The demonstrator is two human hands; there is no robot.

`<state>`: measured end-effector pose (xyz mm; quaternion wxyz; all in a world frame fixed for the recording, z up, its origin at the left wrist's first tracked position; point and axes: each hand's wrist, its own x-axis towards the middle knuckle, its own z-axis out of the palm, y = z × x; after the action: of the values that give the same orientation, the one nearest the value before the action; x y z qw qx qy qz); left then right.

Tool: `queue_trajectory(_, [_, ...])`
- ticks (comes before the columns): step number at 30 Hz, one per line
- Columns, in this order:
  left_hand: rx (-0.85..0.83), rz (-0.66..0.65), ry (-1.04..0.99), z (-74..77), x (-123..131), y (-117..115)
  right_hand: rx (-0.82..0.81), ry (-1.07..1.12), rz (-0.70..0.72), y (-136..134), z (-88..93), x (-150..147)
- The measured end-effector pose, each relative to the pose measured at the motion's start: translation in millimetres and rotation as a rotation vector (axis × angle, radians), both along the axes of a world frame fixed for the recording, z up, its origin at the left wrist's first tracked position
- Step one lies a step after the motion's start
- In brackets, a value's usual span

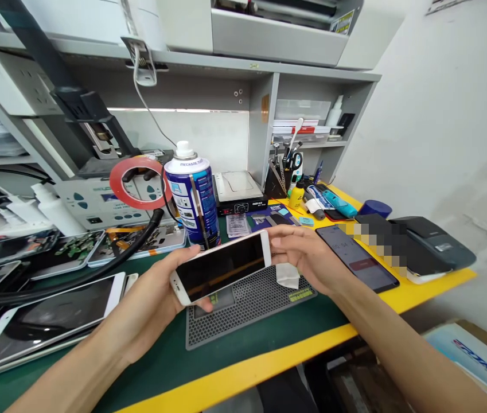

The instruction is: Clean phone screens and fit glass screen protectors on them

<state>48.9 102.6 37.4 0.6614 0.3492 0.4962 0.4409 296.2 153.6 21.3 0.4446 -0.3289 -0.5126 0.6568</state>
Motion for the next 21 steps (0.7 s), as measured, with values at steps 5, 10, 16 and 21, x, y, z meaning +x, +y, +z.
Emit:
queue_trajectory(5, [0.076,-0.023,0.112,-5.2,0,-2,-0.149,0.145,0.077,0,-3.6,-5])
queue_trajectory(10, [0.112,-0.046,0.138,-11.1,-1,0,-0.193,0.175,0.069,2,-5.3,-8])
queue_trajectory(16, [0.168,-0.065,0.244,-8.6,2,-2,-0.214,0.177,0.063,1,-2.9,-8])
queue_trajectory(21, [0.189,-0.082,0.266,-7.7,2,-3,-0.21,0.17,0.073,1,-3.6,-8])
